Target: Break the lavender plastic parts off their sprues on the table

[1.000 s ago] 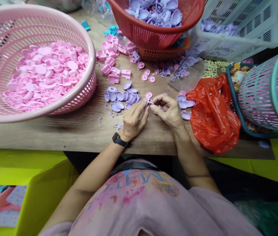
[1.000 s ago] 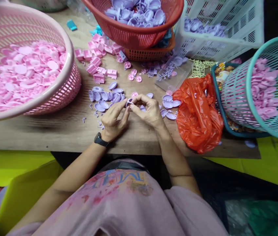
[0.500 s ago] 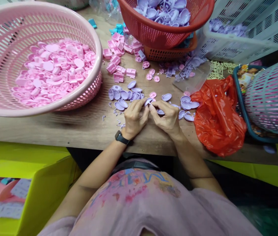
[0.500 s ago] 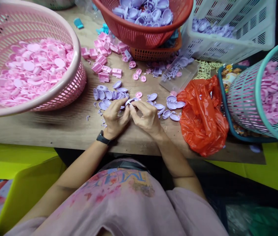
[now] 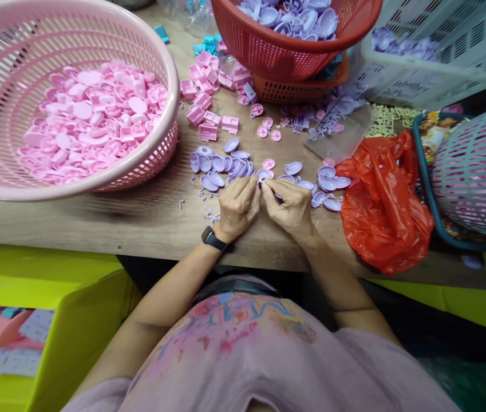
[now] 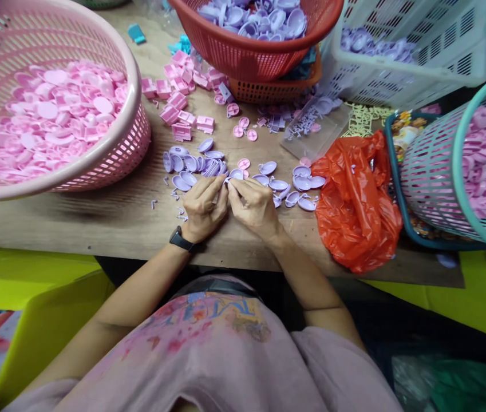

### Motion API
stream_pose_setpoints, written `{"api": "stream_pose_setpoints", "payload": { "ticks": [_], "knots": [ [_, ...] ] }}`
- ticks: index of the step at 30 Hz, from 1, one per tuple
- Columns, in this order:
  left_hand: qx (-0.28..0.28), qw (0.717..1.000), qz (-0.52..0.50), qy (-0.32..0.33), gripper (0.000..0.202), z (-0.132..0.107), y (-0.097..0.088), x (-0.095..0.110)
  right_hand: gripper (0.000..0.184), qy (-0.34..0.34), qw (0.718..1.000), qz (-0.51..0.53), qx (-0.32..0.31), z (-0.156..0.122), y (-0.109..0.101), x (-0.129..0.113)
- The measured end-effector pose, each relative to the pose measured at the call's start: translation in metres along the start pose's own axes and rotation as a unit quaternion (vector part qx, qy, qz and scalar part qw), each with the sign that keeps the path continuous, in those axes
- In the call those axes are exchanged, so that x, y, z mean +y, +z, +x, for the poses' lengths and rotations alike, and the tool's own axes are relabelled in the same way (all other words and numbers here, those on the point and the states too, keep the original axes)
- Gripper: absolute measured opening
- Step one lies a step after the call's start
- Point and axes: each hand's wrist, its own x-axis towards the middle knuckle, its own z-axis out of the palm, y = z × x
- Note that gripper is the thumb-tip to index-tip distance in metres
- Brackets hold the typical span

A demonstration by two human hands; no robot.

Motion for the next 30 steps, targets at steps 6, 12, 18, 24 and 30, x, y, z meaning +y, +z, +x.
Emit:
{"api": "stream_pose_setpoints", "payload": {
  "ticks": [6, 12, 18, 24, 30],
  "knots": [
    [-0.013, 0.999, 0.01, -0.03, 0.029, -0.001, 0.002, -0.002, 0.031, 0.019, 1.0, 0.008, -0.019, 0.0, -0.001, -0.002],
    [-0.002, 0.999, -0.001, -0.037, 0.026, 0.003, 0.004, -0.002, 0.026, 0.014, 1.0, 0.005, -0.007, 0.002, 0.001, 0.002],
    [-0.026, 1.0, 0.007, -0.016, 0.019, 0.005, 0.006, -0.006, 0.029, 0.067, 0.997, -0.041, 0.02, 0.01, -0.032, 0.022],
    [-0.137, 0.99, 0.0, 0.035, 0.023, 0.004, 0.011, -0.005, 0.023, 0.222, 0.966, -0.106, 0.082, 0.0, -0.099, 0.068],
    [-0.157, 0.986, -0.029, 0.04, 0.031, 0.005, 0.011, -0.002, 0.012, 0.249, 0.963, -0.097, -0.022, -0.012, -0.113, 0.086]
  ]
}}
